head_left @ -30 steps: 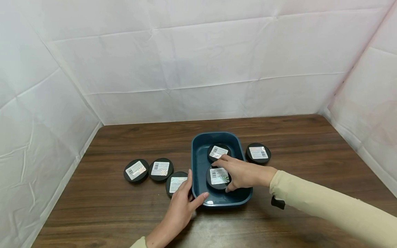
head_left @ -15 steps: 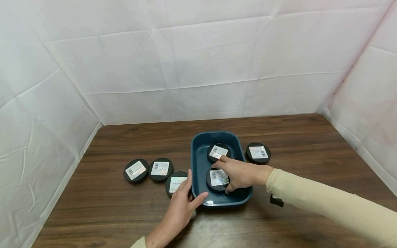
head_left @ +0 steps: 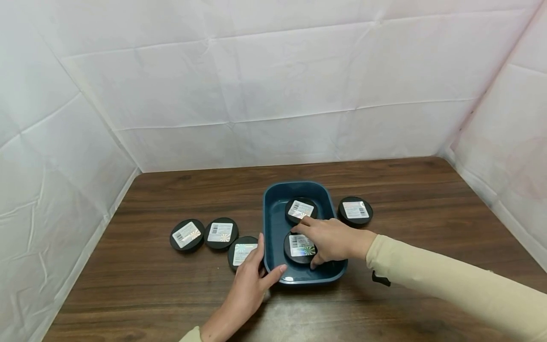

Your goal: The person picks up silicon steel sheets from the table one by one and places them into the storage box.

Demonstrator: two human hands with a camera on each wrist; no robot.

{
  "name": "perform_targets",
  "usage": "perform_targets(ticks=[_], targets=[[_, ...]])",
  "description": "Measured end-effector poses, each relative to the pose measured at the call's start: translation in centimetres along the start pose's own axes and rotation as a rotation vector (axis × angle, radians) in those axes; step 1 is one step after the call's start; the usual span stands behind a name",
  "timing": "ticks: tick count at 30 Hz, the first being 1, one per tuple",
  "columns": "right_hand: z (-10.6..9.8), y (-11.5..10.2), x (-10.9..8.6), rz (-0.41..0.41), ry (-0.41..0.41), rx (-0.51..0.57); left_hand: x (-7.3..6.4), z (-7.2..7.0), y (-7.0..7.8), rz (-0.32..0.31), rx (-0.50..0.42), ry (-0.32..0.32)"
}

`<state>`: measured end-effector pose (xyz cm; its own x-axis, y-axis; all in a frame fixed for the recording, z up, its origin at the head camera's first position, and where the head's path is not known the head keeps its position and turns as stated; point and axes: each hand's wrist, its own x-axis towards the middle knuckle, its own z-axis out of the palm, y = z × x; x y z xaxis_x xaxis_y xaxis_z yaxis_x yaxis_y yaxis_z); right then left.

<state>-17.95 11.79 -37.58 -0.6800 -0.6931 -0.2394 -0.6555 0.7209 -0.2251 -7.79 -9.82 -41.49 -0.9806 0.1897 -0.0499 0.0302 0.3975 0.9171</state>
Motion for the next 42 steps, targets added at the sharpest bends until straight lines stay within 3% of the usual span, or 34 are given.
perform_targets(ticks=[19, 32, 42], targets=[[0.2, -0.1, -0.8, -0.026, 0.068, -0.103, 0.0, 0.2, 0.1, -0.016, 0.013, -0.008], [0.7, 0.1, -1.5, -0.078, 0.168, -0.115, 0.1, 0.1, 0.1, -0.005, 0.063, 0.014], [0.3, -0.4, -2.0, -0.082, 0.211, -0.102, 0.1, 0.1, -0.1, -0.006, 0.042, 0.011]])
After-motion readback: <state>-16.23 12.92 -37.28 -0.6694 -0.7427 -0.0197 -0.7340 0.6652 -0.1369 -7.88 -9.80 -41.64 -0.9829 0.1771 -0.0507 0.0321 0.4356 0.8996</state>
